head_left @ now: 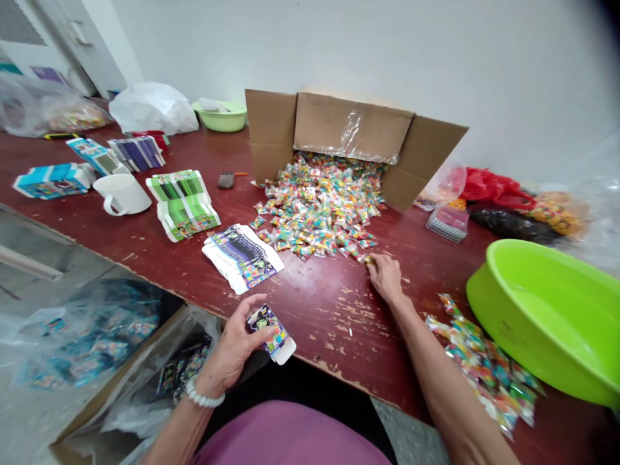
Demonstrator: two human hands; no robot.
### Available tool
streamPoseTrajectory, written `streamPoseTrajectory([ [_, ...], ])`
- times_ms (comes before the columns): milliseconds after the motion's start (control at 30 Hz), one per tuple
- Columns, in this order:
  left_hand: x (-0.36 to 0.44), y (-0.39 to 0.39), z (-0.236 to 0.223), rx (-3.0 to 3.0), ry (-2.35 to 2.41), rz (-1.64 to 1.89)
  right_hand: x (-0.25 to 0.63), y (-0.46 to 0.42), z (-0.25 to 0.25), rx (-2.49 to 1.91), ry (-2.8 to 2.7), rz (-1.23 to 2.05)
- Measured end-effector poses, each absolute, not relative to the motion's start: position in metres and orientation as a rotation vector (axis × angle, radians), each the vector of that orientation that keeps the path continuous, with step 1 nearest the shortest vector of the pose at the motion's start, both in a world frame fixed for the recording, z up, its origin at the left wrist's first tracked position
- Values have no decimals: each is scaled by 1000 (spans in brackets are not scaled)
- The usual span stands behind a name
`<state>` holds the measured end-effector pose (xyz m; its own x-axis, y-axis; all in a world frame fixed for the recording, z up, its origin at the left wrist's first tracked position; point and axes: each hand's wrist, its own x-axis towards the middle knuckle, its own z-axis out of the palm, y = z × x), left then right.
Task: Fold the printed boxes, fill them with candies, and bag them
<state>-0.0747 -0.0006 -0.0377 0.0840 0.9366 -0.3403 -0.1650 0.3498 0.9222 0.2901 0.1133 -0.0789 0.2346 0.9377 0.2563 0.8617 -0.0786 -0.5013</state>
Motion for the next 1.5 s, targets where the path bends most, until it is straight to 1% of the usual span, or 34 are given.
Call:
streamPoseTrajectory([
  [100,-76,5,-35,832,1199,963,265,85,-91,-1861,-1763,156],
  [200,-76,10,-31,801,1225,1014,242,59,-94,-1757,-1840,158],
  [300,-75,9,-28,694,1195,1037,221,40,-92,-1644,-1894,191],
  [400,-72,4,-25,560,1113,961,199,26,-81,-1573,-1889,242],
  [500,-68,-3,-23,504,1034,881,177,15,-60,-1527,-1744,450],
  [567,-65,-6,-23,503,998,889,165,9,-46,-1409,-1711,633],
  [600,-64,-7,-23,509,981,898,161,6,-39,-1339,-1743,668],
  [667,-63,-8,-23,530,950,910,154,3,-31,-1249,-1854,587],
  [733,-62,-10,-23,557,920,912,152,1,-28,-1240,-1932,431],
  [800,-62,-13,-24,592,891,916,152,0,-26,-1240,-1993,349],
  [867,-62,-15,-25,640,869,919,152,-1,-22,-1181,-2093,386],
  [933,-61,-18,-26,717,849,912,151,-1,-15,-1097,-2162,493],
  [1000,-60,-19,-25,829,840,857,149,-1,-6,-1073,-2108,637],
  [1133,-55,-19,-23,1021,842,624,145,-2,7,-1084,-1893,1008],
  [1233,-50,-18,-23,1022,740,582,144,-2,7,-1061,-1798,1189],
  [1367,-45,-17,-25,1040,727,650,142,0,-1,-1139,-1550,1156],
  [1500,-43,-18,-24,1023,798,707,142,0,-2,-1179,-1447,1085],
])
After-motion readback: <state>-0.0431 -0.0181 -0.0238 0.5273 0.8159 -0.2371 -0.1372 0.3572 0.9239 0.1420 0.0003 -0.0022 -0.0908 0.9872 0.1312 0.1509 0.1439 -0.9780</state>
